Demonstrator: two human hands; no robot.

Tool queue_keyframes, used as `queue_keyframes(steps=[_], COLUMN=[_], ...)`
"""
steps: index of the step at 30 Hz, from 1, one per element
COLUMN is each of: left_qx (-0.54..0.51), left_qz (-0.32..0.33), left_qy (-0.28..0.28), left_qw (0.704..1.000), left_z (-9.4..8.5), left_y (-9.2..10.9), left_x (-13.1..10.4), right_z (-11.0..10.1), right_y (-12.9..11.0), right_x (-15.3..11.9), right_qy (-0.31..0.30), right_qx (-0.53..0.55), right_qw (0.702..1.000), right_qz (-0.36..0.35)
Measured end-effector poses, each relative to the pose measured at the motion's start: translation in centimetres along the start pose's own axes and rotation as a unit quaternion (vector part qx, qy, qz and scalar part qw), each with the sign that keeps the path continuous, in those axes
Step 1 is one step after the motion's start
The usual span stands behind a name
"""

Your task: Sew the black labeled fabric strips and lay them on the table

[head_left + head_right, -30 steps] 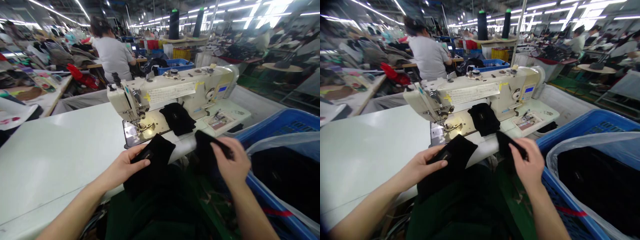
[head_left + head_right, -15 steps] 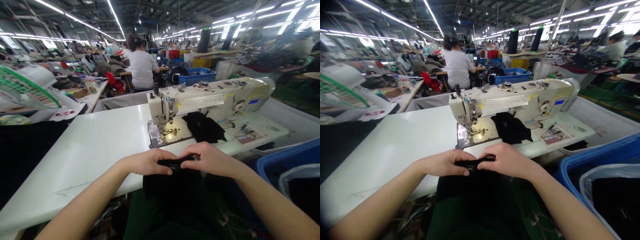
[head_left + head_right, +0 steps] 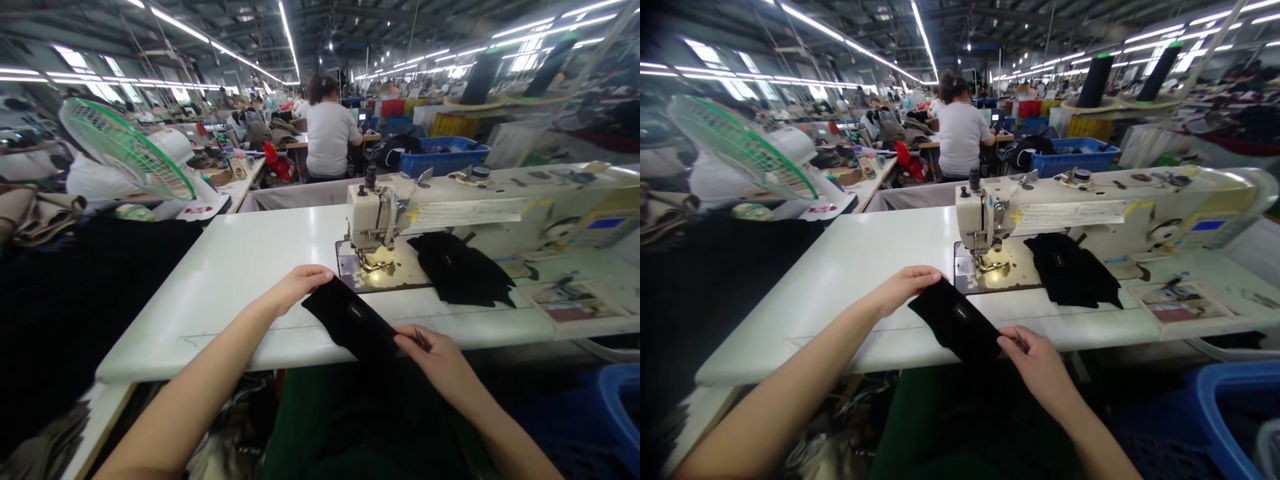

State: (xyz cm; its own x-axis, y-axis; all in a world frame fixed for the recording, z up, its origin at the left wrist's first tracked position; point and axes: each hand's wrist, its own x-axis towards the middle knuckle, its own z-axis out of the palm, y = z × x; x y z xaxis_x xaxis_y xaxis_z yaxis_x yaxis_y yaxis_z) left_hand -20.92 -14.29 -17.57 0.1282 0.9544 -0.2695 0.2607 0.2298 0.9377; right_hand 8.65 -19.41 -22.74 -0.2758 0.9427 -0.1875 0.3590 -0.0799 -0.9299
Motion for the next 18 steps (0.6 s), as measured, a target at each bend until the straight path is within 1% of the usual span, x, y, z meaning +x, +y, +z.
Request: queue_keyframes(steps=[2,5,7,9,12,14,16,18], left_qx=[0.057,0.166,0.202,0.217,0.250,0.281,0.309,0.342], left_qz=[0.005,0.057,0.090,0.113,0.165,0.200,0.224,0.242], left_qy=[0.019,0.041,0.039,0.021,-0.008,-0.007,0.022,0.077], left_qw=[0.998,0.984,0.974,0.969,0.954,0.939,0.924,0.905], left_z=[0.0,0.3,0.6,1.2,2.1,2.8,3.5,4.1], left_y=[-0.2,-0.4,-0.5,-0.5,-0.4,-0.6,-1.0,-1.5], left_x=[1.4,4.3,6.1,7.3,8.3,8.5,8.6,8.6], right_z=[1.2,3.4,4.9,6.2,7.2,7.5,7.4,7.2], right_y=[0.3,0.8,1.2,1.6,2.1,2.4,2.6,2.7], right_x=[-0.5,-1.2,-1.6,-1.9,-2.1,-2.1,-1.9,-1.6], right_qy=[0.001,0.023,0.059,0.092,0.116,0.131,0.151,0.163], right_qx=[0.029,0.072,0.097,0.112,0.110,0.086,0.045,-0.003], right_qw=[0.999,0.997,0.993,0.989,0.987,0.985,0.979,0.968], right_qz=[0.016,0.033,0.023,0.006,-0.034,-0.076,-0.129,-0.190])
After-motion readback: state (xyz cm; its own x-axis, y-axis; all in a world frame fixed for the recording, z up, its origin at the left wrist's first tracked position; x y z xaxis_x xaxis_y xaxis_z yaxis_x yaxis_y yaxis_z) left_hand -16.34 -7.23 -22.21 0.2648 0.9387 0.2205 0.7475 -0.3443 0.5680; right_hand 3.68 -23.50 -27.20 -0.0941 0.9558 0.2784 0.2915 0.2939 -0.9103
